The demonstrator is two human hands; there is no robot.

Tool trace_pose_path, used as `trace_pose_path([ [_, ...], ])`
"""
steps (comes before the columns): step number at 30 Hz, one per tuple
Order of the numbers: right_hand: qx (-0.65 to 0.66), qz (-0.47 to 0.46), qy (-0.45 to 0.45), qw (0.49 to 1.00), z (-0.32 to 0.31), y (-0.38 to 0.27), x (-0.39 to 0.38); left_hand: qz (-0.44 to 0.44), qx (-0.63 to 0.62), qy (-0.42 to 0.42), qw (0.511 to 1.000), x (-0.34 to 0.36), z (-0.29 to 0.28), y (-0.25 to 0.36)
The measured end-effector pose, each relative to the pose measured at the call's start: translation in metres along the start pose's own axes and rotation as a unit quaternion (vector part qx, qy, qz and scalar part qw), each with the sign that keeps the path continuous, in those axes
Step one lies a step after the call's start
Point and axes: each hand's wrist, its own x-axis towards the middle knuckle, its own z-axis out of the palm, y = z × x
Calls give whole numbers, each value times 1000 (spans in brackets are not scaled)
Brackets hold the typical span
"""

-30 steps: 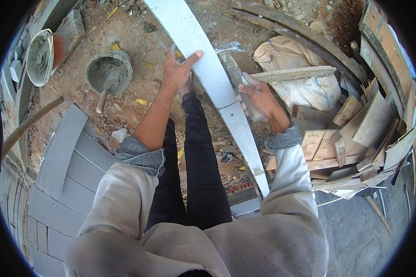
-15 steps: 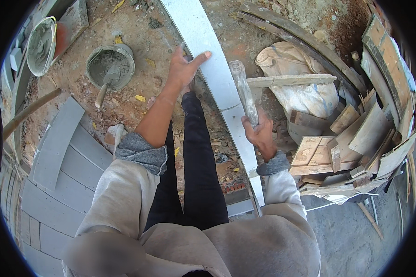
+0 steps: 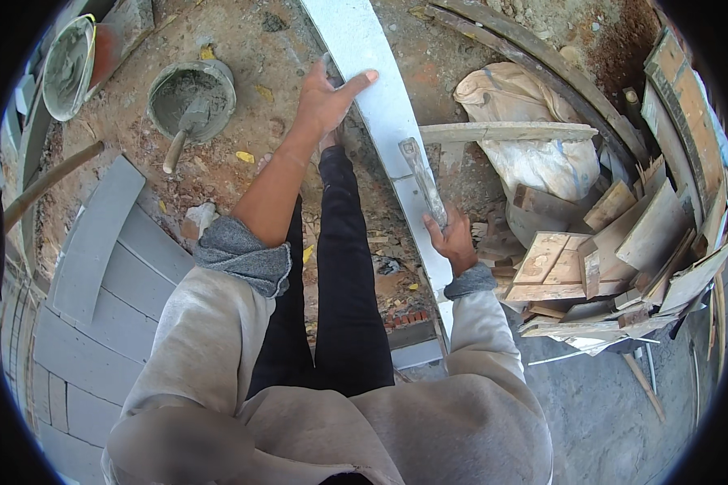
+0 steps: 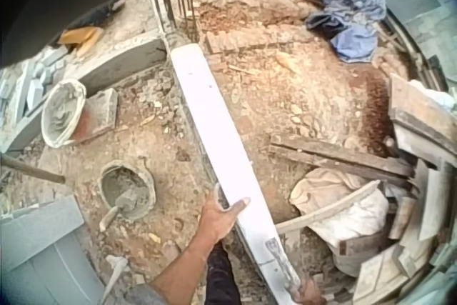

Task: The person constructs a curved wall by laying concrete blocks with mortar, using a trowel to apply the mortar and a hammer to adjust the blocks.

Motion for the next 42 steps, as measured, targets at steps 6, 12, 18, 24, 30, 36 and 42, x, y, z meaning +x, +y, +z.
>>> trace_pose_path([
  [6,-20,-30,2,999,-1,18,5,-11,-38,-16,999,4,3,-8],
  [12,-50,3,-11,999,-10,33,2,-13,-29,-16,999,2,8,-3],
  [18,-9,4,-24,1000,-36,-15,15,-19,-30,-12,999,-5,1,15],
  [24,-24,-179,32,983,-69,-133,138,-8,-97,-14,995,0,8,0],
  [30,-83,-221,69,969,-60,-232,257,14,-95,-4,995,0,-4,5],
  [36,-118,-239,102,958,-56,-282,301,-24,-91,-23,995,-1,0,6],
  [42,-144,-187,81,968,-59,-287,308,-36,-136,-29,990,-1,2,3],
])
